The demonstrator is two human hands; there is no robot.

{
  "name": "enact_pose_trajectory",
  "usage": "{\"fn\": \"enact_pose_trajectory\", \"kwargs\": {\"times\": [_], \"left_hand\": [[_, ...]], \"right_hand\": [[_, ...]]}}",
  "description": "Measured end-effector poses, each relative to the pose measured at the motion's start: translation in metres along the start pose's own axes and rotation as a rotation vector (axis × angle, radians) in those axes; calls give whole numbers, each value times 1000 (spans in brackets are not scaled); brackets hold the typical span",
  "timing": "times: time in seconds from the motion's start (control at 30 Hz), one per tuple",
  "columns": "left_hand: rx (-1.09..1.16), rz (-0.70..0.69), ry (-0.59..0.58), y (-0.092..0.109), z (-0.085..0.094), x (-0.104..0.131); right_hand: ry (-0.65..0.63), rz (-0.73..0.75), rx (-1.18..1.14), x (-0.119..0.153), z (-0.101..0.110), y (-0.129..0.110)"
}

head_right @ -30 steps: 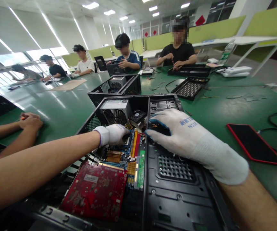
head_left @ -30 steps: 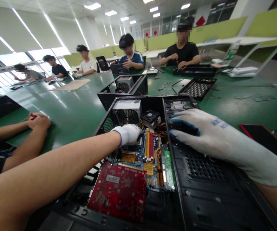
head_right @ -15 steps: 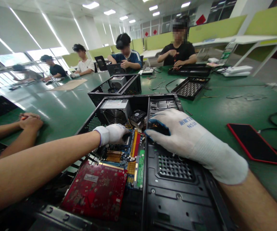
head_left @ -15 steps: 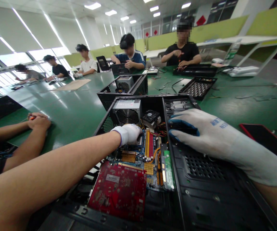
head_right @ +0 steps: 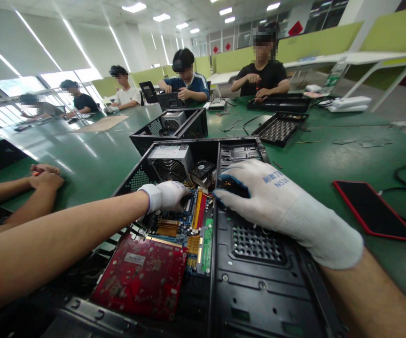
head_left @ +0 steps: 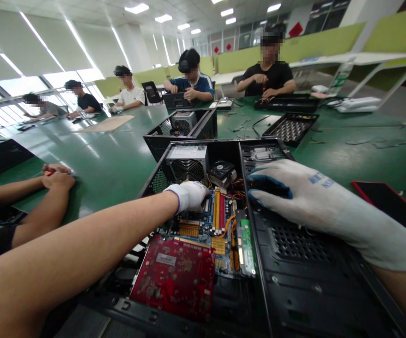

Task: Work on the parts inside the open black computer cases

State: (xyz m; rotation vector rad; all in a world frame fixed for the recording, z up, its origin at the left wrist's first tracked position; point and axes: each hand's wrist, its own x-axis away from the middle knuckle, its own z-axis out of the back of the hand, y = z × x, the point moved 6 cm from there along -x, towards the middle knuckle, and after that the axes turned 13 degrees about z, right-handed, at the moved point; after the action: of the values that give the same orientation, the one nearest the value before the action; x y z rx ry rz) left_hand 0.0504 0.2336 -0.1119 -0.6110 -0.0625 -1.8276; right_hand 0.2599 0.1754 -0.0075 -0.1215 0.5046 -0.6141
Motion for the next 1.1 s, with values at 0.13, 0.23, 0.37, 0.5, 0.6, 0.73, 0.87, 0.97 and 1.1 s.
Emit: {"fn": "enact_pose_trajectory", "kwargs": {"times": [0.13,0.23,0.37,0.5,0.6,0.73,0.87,0.97,1.1], "left_hand": [[14,-9,4,0,-1,-1],[26,-14,4,-1,-2,-2],[36,-24,-1,-3,-4,-3],[50,-40,13,-4,-5,-3],[69,-41,8,-4,-4,-1],[111,-33,1,-3,5,6],[174,-31,50,-4,22,23],[210,-43,121,-8,37,42],[245,-80,211,-11,49,80]], "right_hand": [[5,8,5,-1,0,-1],[8,17,11,-2,1,-2],[8,29,15,-4,2,-4],[-1,27,9,-4,2,-4],[11,20,0,-4,3,-3],[53,-13,-11,-2,6,-3],[172,-192,57,23,18,5],[173,-512,-2,65,16,29],[202,-696,-268,102,0,48]]}}
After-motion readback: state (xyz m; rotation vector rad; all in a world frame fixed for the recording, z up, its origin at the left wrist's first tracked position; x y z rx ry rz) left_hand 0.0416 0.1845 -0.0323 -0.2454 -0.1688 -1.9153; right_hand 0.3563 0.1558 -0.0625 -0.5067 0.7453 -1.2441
